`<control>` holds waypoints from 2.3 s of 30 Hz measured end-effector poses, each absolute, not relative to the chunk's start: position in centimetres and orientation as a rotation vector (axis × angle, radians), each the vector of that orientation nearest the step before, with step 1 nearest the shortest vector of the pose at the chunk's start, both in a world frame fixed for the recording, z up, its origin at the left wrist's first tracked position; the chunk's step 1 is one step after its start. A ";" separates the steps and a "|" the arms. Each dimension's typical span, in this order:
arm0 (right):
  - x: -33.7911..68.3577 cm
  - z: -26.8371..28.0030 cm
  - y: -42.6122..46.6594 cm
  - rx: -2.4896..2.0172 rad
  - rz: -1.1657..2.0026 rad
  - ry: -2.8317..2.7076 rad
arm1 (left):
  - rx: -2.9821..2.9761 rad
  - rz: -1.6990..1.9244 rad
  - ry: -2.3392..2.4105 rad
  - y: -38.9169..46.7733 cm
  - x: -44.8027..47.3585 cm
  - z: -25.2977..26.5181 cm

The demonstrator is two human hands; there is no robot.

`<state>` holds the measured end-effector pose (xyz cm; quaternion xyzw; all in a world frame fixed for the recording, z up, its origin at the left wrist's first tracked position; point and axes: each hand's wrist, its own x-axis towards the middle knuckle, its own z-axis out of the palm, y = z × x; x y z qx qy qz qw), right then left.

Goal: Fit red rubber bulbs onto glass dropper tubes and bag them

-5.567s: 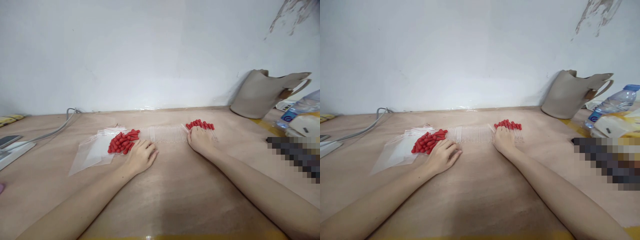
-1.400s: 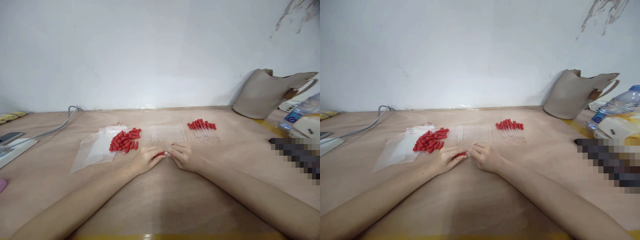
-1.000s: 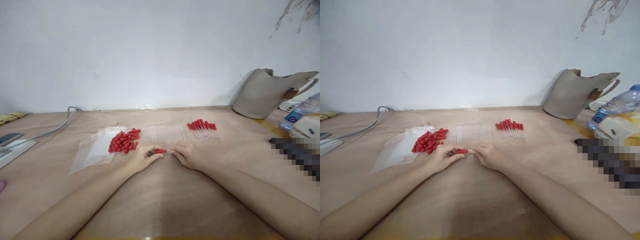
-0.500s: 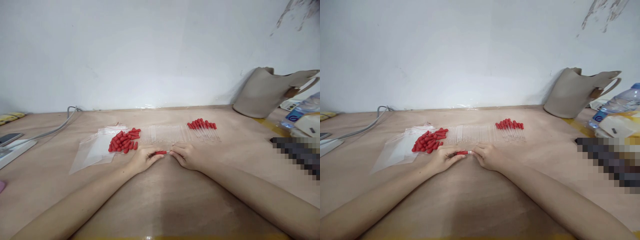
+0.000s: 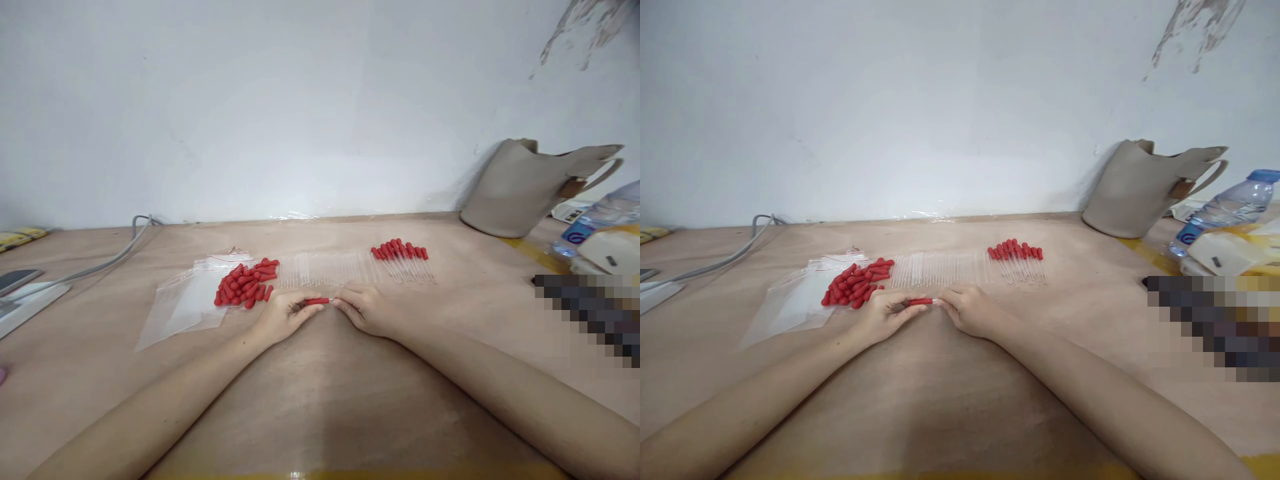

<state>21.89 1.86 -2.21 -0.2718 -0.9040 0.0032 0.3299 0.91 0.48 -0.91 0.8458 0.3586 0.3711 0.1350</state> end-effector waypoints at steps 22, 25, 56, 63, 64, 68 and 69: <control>33.0 -0.7 8.5 -2.023 -0.001 -1.668 | 2.464 0.935 1.178 0.7 0.7 -0.7; 32.7 -0.6 8.4 -2.065 -0.027 -1.654 | 2.462 0.931 1.168 0.7 0.7 -0.6; 24.7 -2.9 4.3 -1.241 -0.210 -2.016 | 2.776 0.448 2.020 3.6 -4.7 1.5; 23.1 -2.7 2.1 -0.839 -0.085 -2.231 | 2.691 0.762 1.708 1.1 -1.4 2.6; 23.1 -2.7 1.9 -0.830 -0.079 -2.245 | 2.700 0.815 1.576 0.8 -0.8 2.4; 23.0 -2.1 1.5 -0.840 -0.102 -2.246 | 2.558 0.922 1.314 0.3 0.9 0.5; 23.0 -2.0 1.4 -0.837 -0.107 -2.245 | 2.515 0.953 1.282 0.3 1.1 0.1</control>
